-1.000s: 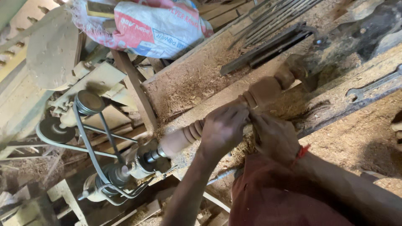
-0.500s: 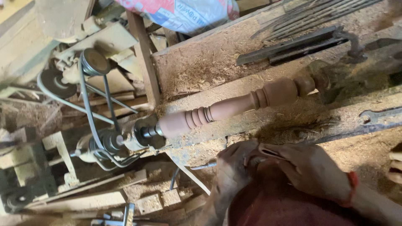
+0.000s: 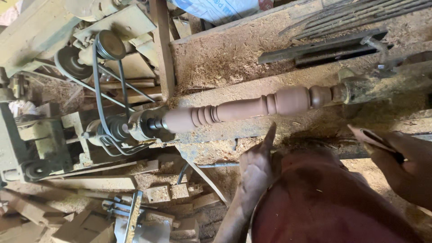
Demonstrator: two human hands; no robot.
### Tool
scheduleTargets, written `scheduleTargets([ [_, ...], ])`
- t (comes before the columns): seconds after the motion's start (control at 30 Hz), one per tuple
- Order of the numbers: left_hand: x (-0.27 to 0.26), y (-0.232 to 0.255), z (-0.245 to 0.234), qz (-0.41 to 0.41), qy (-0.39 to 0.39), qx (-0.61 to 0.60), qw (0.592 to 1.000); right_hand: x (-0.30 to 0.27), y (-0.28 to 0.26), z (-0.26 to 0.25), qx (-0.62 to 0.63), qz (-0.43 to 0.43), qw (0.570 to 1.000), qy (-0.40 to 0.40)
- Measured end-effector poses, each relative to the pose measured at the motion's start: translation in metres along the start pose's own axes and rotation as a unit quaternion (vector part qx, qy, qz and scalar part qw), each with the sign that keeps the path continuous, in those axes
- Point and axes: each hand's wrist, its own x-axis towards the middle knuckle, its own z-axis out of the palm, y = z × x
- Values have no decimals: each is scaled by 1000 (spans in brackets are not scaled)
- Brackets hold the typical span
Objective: The person sands a rotating wooden spindle on a lathe using a piece of sandpaper held by hand.
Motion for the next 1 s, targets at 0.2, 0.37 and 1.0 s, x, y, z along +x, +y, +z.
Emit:
scheduleTargets([
  [0.2,21,15,12,-124,-117,145,975,1,22,-5,25,2,1000,15],
  [0.37,36,11,27,-179,-135,166,960,0,37,-5,6,-71,997,38],
  [1.0,34,-5,42,-132,-111,260,950,-3,49,-12,-24,0,1000,-18],
])
